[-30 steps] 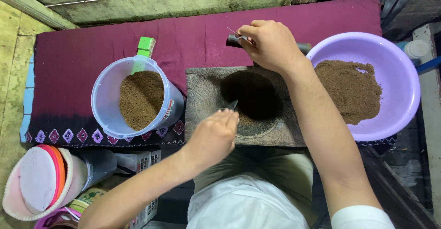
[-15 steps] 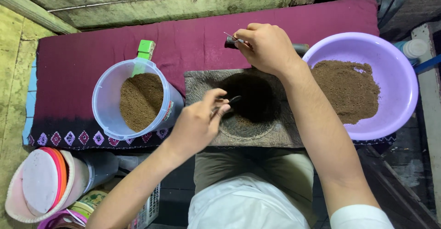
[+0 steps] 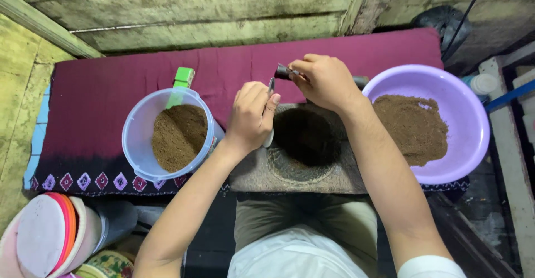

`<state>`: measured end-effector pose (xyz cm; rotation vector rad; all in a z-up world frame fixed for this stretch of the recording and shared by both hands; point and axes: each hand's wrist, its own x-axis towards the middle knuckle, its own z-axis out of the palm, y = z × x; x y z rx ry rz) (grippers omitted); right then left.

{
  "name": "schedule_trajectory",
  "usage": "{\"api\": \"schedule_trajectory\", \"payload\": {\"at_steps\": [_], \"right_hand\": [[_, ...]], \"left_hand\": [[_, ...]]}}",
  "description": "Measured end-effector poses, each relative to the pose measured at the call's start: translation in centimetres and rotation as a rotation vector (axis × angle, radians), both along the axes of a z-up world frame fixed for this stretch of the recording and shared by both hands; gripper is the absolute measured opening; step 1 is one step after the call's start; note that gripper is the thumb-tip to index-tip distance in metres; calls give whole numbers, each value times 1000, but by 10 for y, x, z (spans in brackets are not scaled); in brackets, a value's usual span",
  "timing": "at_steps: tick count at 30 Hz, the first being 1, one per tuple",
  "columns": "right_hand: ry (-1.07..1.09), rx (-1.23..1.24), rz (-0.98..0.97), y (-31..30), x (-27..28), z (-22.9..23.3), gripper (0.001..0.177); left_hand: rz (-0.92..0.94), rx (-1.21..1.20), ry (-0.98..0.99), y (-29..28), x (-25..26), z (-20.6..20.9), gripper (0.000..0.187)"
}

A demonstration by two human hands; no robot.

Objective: Scooping and scraping brown powder from a stone mortar into a plastic bowl using a spoon

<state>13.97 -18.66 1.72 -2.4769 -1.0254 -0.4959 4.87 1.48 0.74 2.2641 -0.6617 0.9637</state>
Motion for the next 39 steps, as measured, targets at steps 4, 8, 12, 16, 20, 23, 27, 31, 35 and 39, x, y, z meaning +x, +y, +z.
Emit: {"api": "schedule_trajectory", "payload": {"at_steps": [4,8,12,16,20,23,27,31,35,39], "right_hand": [[-32,39,-39,1,4,-5,9],[-145,326,-12,0,10,-6,19],[-298,613,68,-7,-9,28,22],[-306,613,43,-34,-63,51,13],[-177,540,-39,-45,-129,50,7],[-77,471,-48,-52,-155,32,10],[38,366,-154,-65,-172,5,19],[-7,399,-221,-63,-186,-11,18],[2,402,-324,-63,-196,-26,23],[44,318,-345,-66,-201,-41,24]], "left_hand": [[220,172,-42,-6,16,-48,34],[244,248,-30,-7,10,-31,34],[288,289,-64,-9,11,-30,30],[260,219,-72,-8,9,-35,29],[267,189,-72,-9,12,-39,28],[270,171,-59,-9,9,-32,27],[110,121,293,-7,8,-20,31],[60,104,339,-5,3,-17,30],[57,101,315,-5,1,-15,31],[62,87,309,-5,2,-17,30]]}}
